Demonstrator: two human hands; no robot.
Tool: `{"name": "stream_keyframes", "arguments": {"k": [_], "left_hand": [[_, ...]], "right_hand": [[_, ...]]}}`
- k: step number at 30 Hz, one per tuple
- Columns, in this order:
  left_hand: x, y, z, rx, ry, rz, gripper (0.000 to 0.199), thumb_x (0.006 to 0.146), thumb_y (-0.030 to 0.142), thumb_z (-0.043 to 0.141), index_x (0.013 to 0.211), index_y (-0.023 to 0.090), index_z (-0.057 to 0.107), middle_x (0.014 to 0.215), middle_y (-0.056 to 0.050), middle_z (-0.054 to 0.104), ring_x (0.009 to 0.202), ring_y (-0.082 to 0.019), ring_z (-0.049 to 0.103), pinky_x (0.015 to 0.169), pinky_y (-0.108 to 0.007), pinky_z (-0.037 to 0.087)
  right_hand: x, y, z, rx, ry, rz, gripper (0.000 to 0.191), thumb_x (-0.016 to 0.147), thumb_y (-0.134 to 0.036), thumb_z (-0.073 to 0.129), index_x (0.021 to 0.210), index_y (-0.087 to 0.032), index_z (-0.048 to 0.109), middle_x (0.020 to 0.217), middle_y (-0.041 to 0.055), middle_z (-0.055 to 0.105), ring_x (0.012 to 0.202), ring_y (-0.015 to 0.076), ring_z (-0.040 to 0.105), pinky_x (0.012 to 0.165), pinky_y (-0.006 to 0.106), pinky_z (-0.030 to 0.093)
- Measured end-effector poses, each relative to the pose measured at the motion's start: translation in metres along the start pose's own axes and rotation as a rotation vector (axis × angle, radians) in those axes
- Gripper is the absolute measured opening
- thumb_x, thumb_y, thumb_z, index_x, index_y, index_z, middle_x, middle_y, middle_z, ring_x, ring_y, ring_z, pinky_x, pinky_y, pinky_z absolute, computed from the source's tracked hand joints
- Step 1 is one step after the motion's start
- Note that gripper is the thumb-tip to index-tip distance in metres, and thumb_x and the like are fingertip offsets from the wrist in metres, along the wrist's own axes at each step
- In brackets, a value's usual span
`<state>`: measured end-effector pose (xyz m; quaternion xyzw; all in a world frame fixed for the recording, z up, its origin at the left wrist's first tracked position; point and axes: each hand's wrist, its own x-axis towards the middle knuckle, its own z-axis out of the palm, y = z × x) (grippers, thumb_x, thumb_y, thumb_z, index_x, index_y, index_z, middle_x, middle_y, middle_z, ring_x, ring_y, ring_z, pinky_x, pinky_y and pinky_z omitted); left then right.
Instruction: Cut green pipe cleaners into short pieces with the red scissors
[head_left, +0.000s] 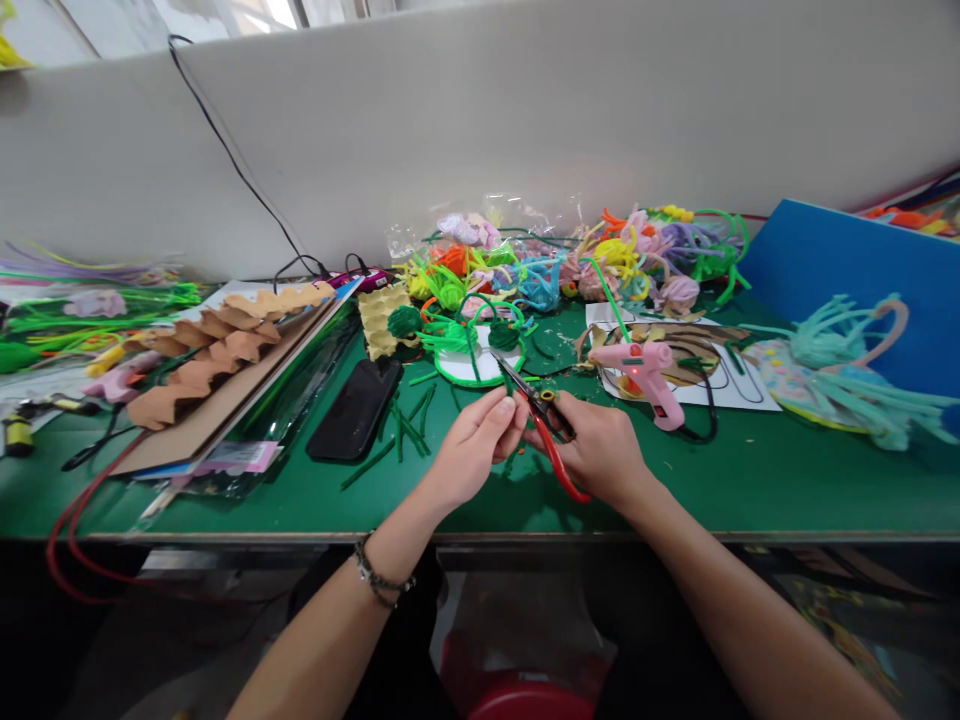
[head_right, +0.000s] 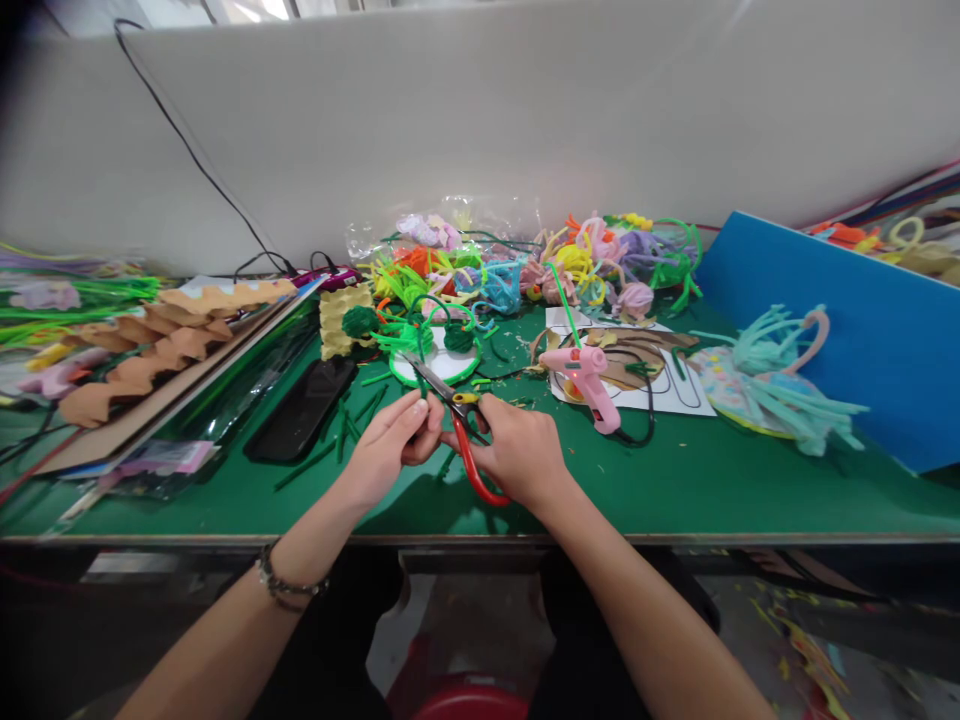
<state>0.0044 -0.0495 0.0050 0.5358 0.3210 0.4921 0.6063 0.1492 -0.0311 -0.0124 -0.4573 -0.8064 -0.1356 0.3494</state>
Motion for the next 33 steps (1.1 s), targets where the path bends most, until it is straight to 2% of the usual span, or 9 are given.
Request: {"name": "stream_keyframes", "arguments": {"k": [13,19,25,29,33], "left_hand": [[0.0002,-0.0006,-0.0021,0.017,-0.019,0.011,0.030,0.078,0.042,0.045,0.063,0.016,0.041,0.042,0.010,0.026,0.037,-0.004,0.018,0.037,-0.019,0.013],[-0.0005,0.0017,0.0006,0.011,0.004,-0.013,0.033,0.075,0.046,0.048,0.062,0.017,0.040,0.041,0.010,0.026,0.037,-0.004,0.018,0.038,-0.020,0.012],[-0.0010,0.0016,0.0009,-0.003,-0.022,-0.002,0.031,0.077,0.044,0.047,0.064,0.016,0.042,0.042,0.009,0.027,0.037,-0.004,0.019,0.037,-0.020,0.013],[-0.0005,0.0009,0.0000,-0.016,-0.031,0.015,0.029,0.078,0.042,0.045,0.064,0.016,0.042,0.041,0.010,0.026,0.037,-0.004,0.018,0.037,-0.019,0.013],[-0.0005,0.0001,0.0000,-0.035,-0.024,0.012,0.029,0.078,0.041,0.046,0.064,0.016,0.042,0.042,0.010,0.026,0.037,-0.004,0.018,0.037,-0.020,0.012]], "right_hand": [[0.0004,0.0002,-0.0006,-0.026,0.000,0.004,0.051,0.083,-0.054,0.028,0.051,-0.018,0.045,0.039,-0.0018,0.047,0.033,0.0085,0.041,0.040,0.021,0.018],[-0.0004,0.0012,-0.0003,0.049,0.025,0.037,0.047,0.082,-0.053,0.033,0.050,-0.019,0.042,0.039,-0.0020,0.046,0.035,0.0089,0.041,0.041,0.020,0.022],[-0.0010,0.0026,0.0013,0.074,-0.021,0.097,0.047,0.080,-0.059,0.024,0.070,-0.019,0.045,0.051,0.0009,0.053,0.044,0.0147,0.050,0.042,0.022,0.028],[-0.0001,0.0019,-0.0007,0.053,-0.011,0.032,0.049,0.079,-0.061,0.023,0.077,-0.018,0.045,0.055,0.0034,0.055,0.049,0.0177,0.054,0.043,0.024,0.030],[0.0007,-0.0007,-0.0036,0.012,-0.031,-0.027,0.045,0.077,-0.060,0.028,0.073,-0.019,0.044,0.051,0.0008,0.052,0.045,0.0159,0.051,0.041,0.023,0.027]]}}
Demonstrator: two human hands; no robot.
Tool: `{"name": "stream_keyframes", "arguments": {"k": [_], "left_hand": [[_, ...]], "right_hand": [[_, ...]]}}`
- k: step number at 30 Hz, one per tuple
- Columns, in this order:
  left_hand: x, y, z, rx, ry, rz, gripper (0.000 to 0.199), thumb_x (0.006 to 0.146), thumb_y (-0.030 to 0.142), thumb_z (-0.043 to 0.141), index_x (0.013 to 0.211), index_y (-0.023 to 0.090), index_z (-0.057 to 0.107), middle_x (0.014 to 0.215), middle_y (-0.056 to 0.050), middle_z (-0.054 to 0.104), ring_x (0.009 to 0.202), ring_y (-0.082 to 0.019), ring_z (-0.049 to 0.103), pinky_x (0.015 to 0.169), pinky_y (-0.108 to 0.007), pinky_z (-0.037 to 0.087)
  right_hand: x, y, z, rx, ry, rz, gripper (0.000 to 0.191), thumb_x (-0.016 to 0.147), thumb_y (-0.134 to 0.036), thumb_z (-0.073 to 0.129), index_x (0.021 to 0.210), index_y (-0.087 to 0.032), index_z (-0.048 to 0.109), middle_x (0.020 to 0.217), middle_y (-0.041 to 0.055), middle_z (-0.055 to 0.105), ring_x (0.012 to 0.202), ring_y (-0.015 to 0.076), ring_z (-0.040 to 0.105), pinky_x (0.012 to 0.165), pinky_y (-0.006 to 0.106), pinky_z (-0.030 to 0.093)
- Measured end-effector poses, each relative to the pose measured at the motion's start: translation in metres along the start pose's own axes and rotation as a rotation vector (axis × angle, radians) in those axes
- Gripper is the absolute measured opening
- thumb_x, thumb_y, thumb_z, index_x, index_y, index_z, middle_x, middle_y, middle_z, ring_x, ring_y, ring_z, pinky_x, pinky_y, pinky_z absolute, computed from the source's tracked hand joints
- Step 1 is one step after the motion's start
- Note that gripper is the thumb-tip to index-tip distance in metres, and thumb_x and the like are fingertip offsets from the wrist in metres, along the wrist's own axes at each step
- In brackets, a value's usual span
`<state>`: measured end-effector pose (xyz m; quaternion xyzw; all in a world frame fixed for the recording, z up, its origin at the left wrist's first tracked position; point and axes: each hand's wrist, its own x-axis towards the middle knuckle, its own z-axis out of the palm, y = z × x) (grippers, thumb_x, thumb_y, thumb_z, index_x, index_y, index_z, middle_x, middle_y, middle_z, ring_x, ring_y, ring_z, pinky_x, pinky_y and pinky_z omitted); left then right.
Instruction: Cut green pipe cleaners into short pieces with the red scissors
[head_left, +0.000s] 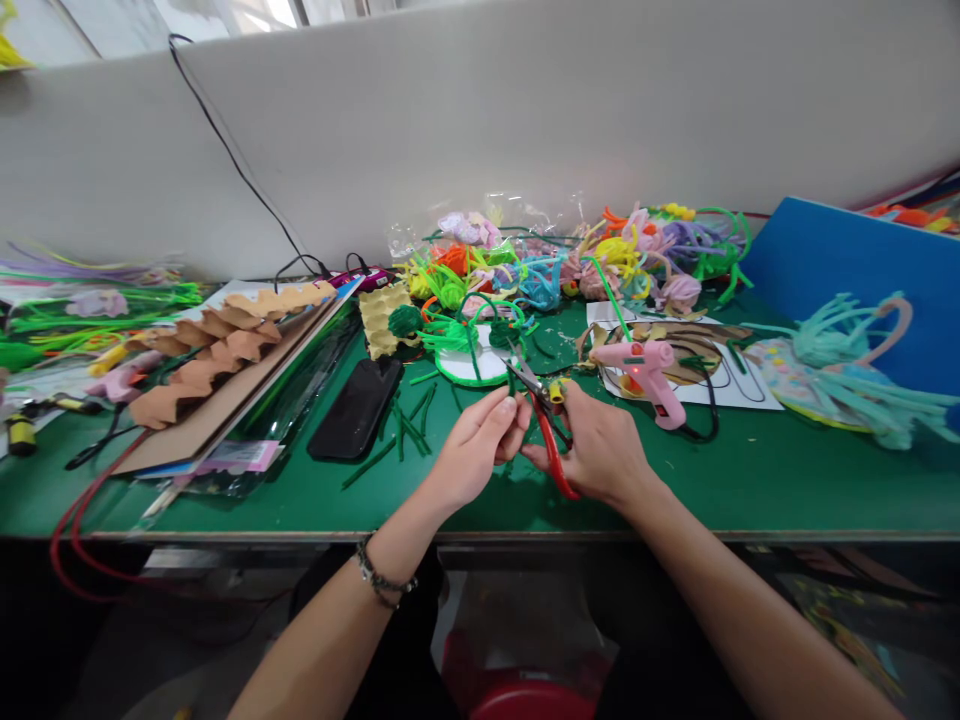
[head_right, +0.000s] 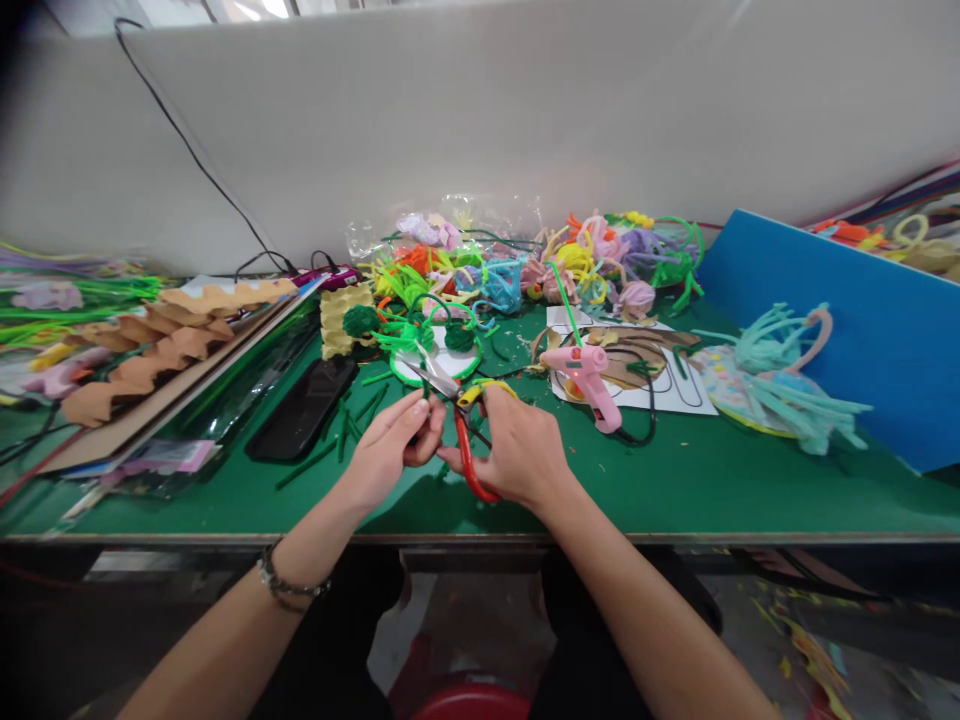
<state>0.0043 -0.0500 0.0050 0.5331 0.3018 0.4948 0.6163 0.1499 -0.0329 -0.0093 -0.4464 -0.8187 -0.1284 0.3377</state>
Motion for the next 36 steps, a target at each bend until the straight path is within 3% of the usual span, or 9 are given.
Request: {"name": "stream_keyframes", "arguments": {"k": [11,30,36], "left_hand": [[-0.0009,0.0015,0.0004,0.012,-0.017,0.015,0.029,0.079,0.040,0.045,0.064,0.015,0.042,0.041,0.010,0.027,0.037,-0.003,0.018,0.037,-0.019,0.013],[0.0006,0.0022,-0.0015,0.032,0.006,-0.006,0.030,0.076,0.043,0.047,0.064,0.016,0.042,0.040,0.010,0.026,0.035,-0.003,0.017,0.036,-0.019,0.012],[0.0006,0.0037,-0.0017,0.056,0.035,-0.021,0.030,0.075,0.044,0.047,0.063,0.016,0.042,0.040,0.010,0.027,0.036,-0.003,0.019,0.037,-0.019,0.012]], "right_hand": [[-0.0017,-0.0018,0.0012,-0.038,0.024,0.003,0.042,0.078,-0.058,0.030,0.062,-0.020,0.041,0.042,-0.0033,0.043,0.038,0.0119,0.045,0.040,0.021,0.022],[-0.0016,0.0017,0.0023,0.043,0.037,-0.033,0.052,0.081,-0.061,0.024,0.054,-0.019,0.041,0.040,-0.0019,0.045,0.033,0.0085,0.040,0.039,0.021,0.020],[-0.0013,0.0022,0.0027,0.089,-0.007,0.029,0.052,0.081,-0.060,0.024,0.053,-0.020,0.041,0.040,-0.0015,0.045,0.034,0.0090,0.039,0.040,0.021,0.021]]}}
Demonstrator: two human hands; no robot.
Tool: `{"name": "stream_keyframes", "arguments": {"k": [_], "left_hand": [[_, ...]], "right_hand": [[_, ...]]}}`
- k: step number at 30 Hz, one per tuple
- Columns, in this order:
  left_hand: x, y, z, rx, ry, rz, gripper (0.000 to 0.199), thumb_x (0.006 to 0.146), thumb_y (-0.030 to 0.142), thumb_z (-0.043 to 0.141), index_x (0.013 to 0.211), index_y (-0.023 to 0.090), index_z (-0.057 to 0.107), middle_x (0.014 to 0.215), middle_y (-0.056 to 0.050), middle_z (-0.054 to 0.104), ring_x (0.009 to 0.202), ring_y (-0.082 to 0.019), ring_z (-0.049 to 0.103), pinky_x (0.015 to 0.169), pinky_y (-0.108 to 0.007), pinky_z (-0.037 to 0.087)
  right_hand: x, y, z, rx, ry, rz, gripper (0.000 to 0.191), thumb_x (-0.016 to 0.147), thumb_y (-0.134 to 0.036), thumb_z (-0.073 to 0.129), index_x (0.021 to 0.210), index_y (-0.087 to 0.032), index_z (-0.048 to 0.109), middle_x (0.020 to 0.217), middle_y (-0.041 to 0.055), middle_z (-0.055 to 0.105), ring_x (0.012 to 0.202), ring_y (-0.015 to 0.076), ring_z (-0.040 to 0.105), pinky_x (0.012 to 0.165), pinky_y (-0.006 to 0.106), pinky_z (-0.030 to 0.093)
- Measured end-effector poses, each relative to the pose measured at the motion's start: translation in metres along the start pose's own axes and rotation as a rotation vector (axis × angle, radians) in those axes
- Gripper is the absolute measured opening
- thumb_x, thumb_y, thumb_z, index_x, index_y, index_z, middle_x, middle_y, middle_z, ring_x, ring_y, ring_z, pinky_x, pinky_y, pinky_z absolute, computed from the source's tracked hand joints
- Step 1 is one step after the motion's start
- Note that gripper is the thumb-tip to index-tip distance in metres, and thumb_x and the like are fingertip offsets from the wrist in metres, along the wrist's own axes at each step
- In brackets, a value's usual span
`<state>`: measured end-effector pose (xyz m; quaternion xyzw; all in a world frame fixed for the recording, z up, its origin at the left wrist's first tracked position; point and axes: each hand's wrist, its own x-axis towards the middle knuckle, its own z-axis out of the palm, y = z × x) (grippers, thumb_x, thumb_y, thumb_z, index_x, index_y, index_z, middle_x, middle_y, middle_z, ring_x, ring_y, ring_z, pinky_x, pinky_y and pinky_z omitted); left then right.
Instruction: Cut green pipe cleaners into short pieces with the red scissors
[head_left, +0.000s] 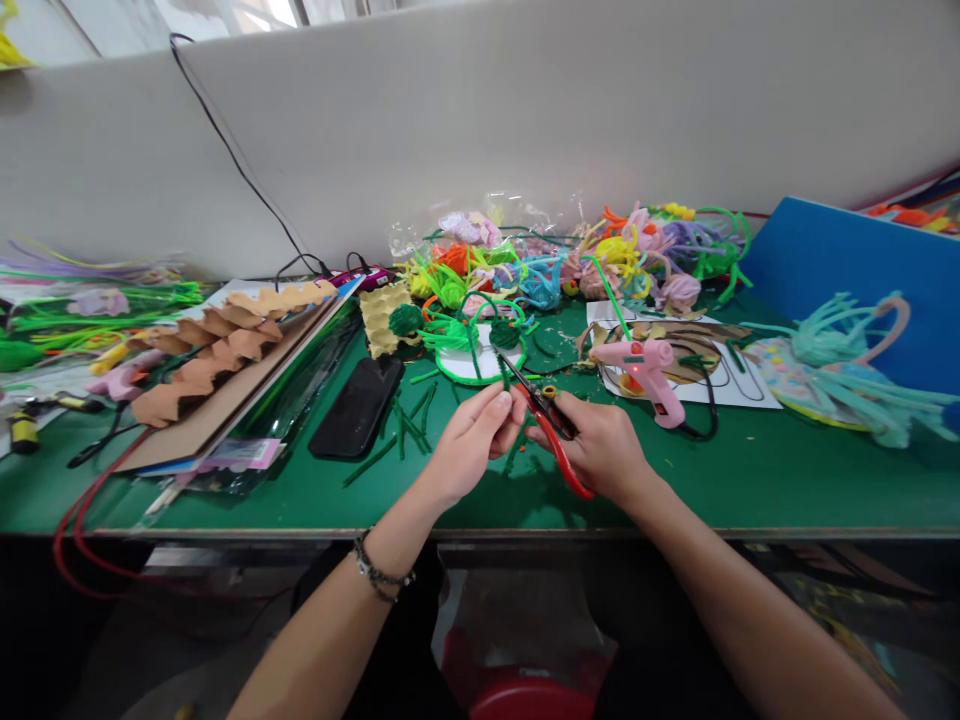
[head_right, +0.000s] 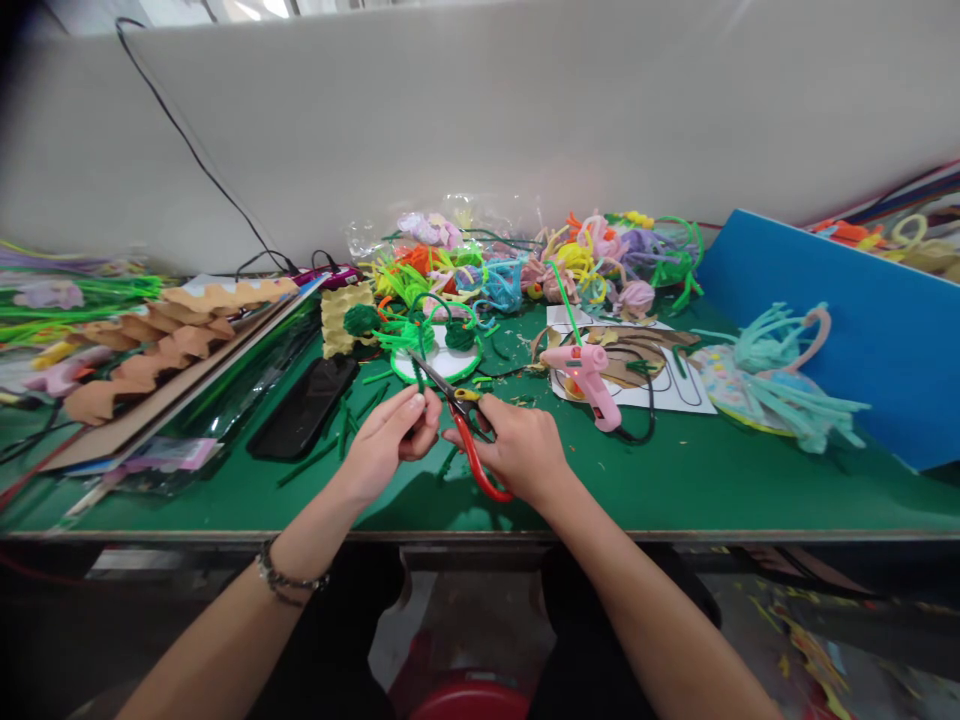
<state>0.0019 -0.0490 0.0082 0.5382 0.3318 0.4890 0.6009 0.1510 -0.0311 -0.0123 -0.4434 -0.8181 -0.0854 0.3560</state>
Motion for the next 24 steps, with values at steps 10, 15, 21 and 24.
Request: {"name": "stream_keyframes", "arguments": {"k": [10,15,21,24], "left_hand": [[0.0008,-0.0032,-0.0035,0.033,-0.042,0.055,0.030,0.079,0.041,0.043,0.065,0.015,0.047,0.042,0.009,0.021,0.038,-0.005,0.016,0.040,-0.021,0.013],[0.0039,-0.0064,-0.0059,0.042,0.027,0.122,0.041,0.083,0.046,0.033,0.069,0.013,0.054,0.043,0.008,0.018,0.040,-0.006,0.014,0.041,-0.022,0.012],[0.0075,-0.0067,-0.0069,-0.032,0.114,0.073,0.031,0.076,0.045,0.048,0.071,0.014,0.051,0.045,0.009,0.022,0.039,-0.004,0.015,0.039,-0.019,0.011],[0.0094,-0.0070,-0.0084,-0.043,0.137,0.041,0.028,0.075,0.043,0.050,0.070,0.015,0.049,0.046,0.009,0.027,0.037,-0.003,0.019,0.038,-0.017,0.012]], "right_hand": [[0.0006,0.0035,-0.0016,0.113,0.020,0.080,0.044,0.078,-0.062,0.027,0.066,-0.021,0.039,0.047,-0.0003,0.046,0.042,0.0147,0.046,0.042,0.024,0.029],[-0.0013,0.0049,0.0002,0.045,-0.068,0.089,0.046,0.077,-0.063,0.026,0.077,-0.020,0.043,0.061,0.0052,0.054,0.056,0.0206,0.054,0.047,0.027,0.034],[-0.0005,0.0030,-0.0002,0.013,-0.143,0.113,0.043,0.078,-0.059,0.026,0.077,-0.020,0.043,0.064,0.0053,0.056,0.057,0.0202,0.054,0.048,0.027,0.033],[0.0010,-0.0002,-0.0011,-0.004,-0.213,0.141,0.041,0.077,-0.058,0.030,0.077,-0.019,0.044,0.064,0.0055,0.056,0.056,0.0202,0.054,0.048,0.027,0.032]]}}
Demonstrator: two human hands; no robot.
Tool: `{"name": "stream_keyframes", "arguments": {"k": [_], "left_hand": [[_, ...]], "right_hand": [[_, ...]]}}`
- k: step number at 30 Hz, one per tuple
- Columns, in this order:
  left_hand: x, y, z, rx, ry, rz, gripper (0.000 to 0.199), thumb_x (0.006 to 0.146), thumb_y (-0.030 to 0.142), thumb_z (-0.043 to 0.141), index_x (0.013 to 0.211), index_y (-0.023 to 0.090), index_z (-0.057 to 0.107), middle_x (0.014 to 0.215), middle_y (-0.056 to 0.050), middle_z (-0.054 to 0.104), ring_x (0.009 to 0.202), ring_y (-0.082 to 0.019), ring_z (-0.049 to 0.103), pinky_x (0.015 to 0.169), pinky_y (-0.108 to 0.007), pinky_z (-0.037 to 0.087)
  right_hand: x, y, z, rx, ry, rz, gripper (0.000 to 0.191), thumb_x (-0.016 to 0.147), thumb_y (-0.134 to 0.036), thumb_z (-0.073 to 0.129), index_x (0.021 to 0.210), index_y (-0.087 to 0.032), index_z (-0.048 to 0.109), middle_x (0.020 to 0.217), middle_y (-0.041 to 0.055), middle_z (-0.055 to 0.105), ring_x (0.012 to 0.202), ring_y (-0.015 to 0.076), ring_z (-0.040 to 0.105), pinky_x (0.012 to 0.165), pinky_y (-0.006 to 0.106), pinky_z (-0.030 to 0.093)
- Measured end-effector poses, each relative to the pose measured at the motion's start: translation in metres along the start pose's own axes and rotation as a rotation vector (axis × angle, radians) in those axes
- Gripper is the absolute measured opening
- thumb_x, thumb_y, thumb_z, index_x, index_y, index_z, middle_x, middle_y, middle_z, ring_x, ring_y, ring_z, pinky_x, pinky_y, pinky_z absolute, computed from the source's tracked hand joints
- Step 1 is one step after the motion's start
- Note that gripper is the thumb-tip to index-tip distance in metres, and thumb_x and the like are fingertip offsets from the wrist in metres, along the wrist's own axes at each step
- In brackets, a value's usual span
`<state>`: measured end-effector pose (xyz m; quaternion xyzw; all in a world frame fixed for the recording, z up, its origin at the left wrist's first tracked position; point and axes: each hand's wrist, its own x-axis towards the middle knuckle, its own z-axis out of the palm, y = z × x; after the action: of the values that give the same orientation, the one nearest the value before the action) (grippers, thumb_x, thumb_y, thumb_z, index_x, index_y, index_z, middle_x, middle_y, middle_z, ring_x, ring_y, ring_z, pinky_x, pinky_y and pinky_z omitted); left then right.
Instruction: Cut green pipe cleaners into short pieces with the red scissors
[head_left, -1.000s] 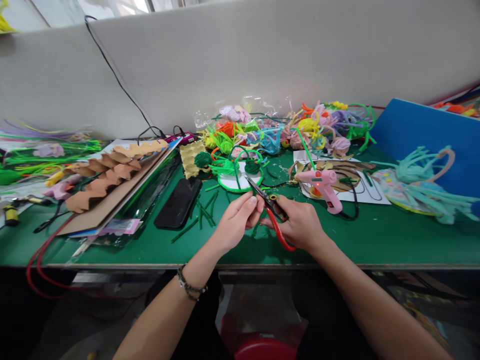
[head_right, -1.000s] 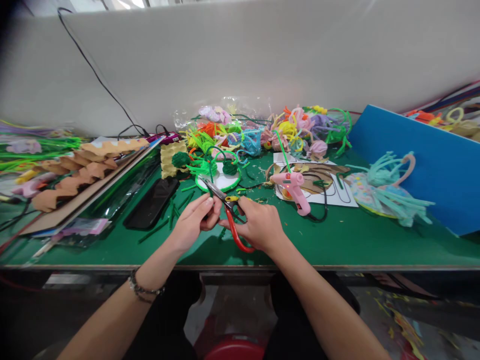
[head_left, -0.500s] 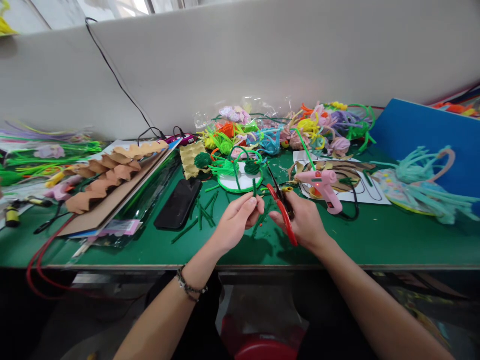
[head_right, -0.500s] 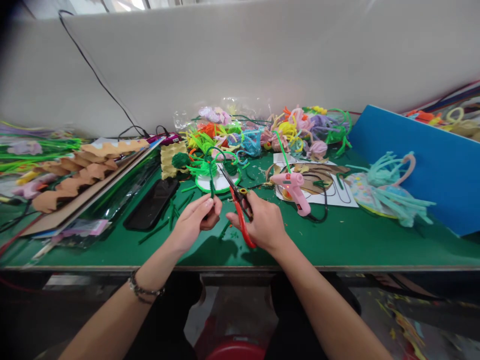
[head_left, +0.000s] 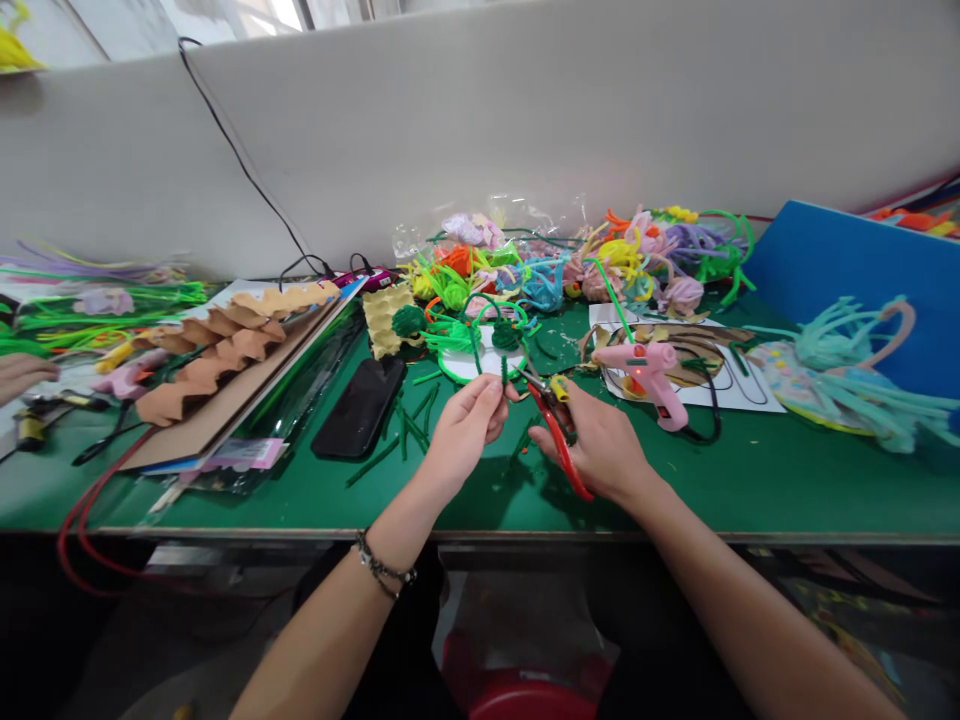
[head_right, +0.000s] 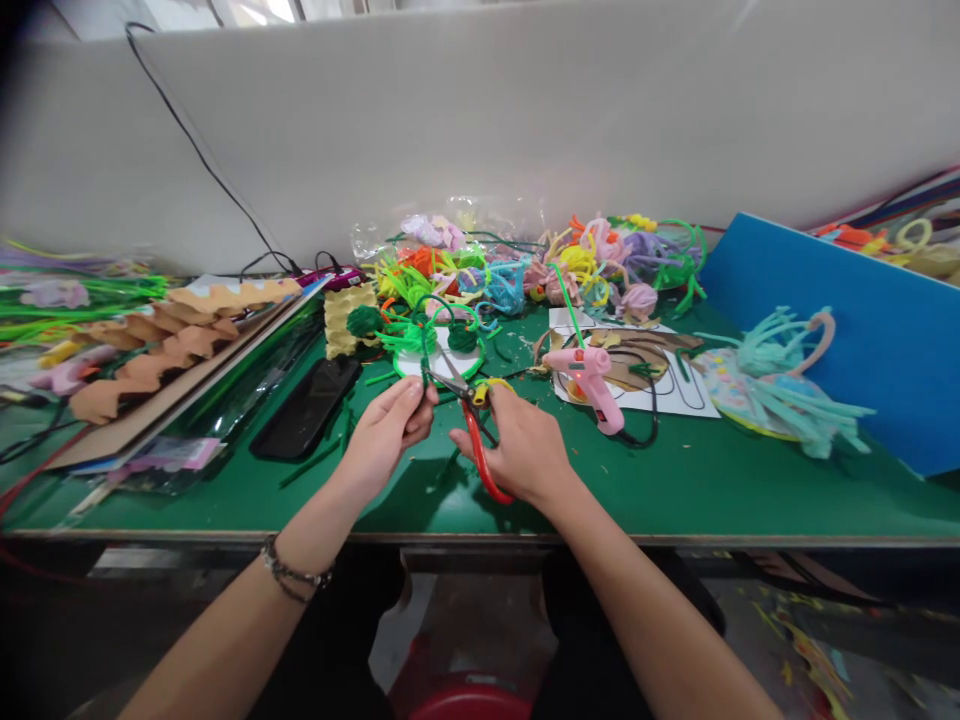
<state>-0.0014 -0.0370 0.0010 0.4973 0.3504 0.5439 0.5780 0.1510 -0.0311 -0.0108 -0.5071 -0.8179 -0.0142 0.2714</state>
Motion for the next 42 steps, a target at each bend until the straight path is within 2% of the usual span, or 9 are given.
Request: {"name": "stream_keyframes", "arguments": {"k": [4,8,10,12,14,15,20,25,42], "left_hand": [[0.001,-0.002,-0.003,-0.001,0.052,-0.030,0.023,0.076,0.038,0.048,0.071,0.016,0.047,0.049,0.008,0.032,0.037,-0.002,0.022,0.038,-0.016,0.013],[0.002,-0.002,-0.008,0.171,0.072,0.027,0.021,0.080,0.034,0.041,0.071,0.016,0.046,0.050,0.008,0.027,0.039,-0.004,0.021,0.040,-0.016,0.017],[0.009,0.001,-0.009,0.522,0.004,0.127,0.019,0.081,0.031,0.040,0.075,0.016,0.049,0.050,0.007,0.031,0.042,-0.006,0.029,0.043,-0.017,0.024],[0.026,0.003,-0.005,1.048,-0.153,0.238,0.018,0.081,0.029,0.043,0.083,0.016,0.055,0.061,0.002,0.048,0.055,-0.009,0.044,0.053,-0.019,0.033],[0.052,0.003,0.005,1.530,-0.302,0.228,0.022,0.083,0.030,0.041,0.090,0.018,0.058,0.082,-0.005,0.059,0.077,-0.015,0.054,0.065,-0.023,0.039],[0.067,0.001,0.012,1.592,-0.308,0.202,0.022,0.082,0.029,0.044,0.094,0.017,0.059,0.089,-0.008,0.060,0.083,-0.019,0.055,0.068,-0.026,0.040],[0.138,-0.017,0.045,1.682,-0.366,0.131,0.035,0.075,0.023,0.054,0.109,0.016,0.056,0.108,-0.014,0.059,0.099,-0.026,0.054,0.077,-0.031,0.042],[0.174,-0.034,0.056,1.720,-0.412,0.061,0.037,0.076,0.019,0.052,0.113,0.016,0.055,0.111,-0.014,0.059,0.098,-0.025,0.056,0.077,-0.029,0.043],[0.186,-0.034,0.052,1.592,-0.534,0.108,0.027,0.073,0.020,0.051,0.095,0.012,0.064,0.092,-0.008,0.065,0.079,-0.017,0.057,0.068,-0.021,0.039]], "right_hand": [[0.000,-0.003,0.000,0.057,-0.083,0.061,0.037,0.076,-0.056,0.038,0.074,-0.020,0.044,0.060,0.0029,0.054,0.053,0.0183,0.051,0.046,0.026,0.030],[0.000,0.002,-0.001,0.425,0.078,0.104,0.037,0.075,-0.057,0.038,0.070,-0.020,0.043,0.057,-0.0003,0.049,0.048,0.0138,0.046,0.046,0.026,0.033],[0.001,0.005,-0.005,0.699,0.225,0.097,0.037,0.077,-0.057,0.034,0.072,-0.021,0.043,0.055,-0.0026,0.044,0.045,0.0119,0.043,0.045,0.026,0.035],[0.002,0.008,-0.012,0.911,0.373,0.099,0.038,0.079,-0.057,0.026,0.072,-0.022,0.041,0.052,-0.0040,0.039,0.043,0.0117,0.042,0.045,0.027,0.036],[0.003,0.012,-0.019,1.014,0.490,0.126,0.039,0.080,-0.055,0.019,0.070,-0.023,0.038,0.052,-0.0041,0.037,0.043,0.0126,0.042,0.047,0.029,0.038],[0.003,0.014,-0.023,1.031,0.524,0.145,0.038,0.081,-0.054,0.018,0.070,-0.023,0.038,0.052,-0.0038,0.037,0.043,0.0130,0.043,0.047,0.030,0.038],[0.003,0.025,-0.031,1.093,0.641,0.143,0.033,0.079,-0.052,0.028,0.066,-0.023,0.039,0.049,-0.0040,0.036,0.042,0.0133,0.044,0.046,0.031,0.038],[0.000,0.038,-0.035,1.119,0.661,0.149,0.034,0.079,-0.052,0.028,0.067,-0.024,0.042,0.050,-0.0034,0.036,0.046,0.0154,0.047,0.049,0.033,0.040],[-0.006,0.045,-0.043,1.046,0.658,0.179,0.028,0.081,-0.044,0.026,0.065,-0.024,0.037,0.048,-0.0040,0.034,0.045,0.0145,0.047,0.046,0.031,0.038]]}}
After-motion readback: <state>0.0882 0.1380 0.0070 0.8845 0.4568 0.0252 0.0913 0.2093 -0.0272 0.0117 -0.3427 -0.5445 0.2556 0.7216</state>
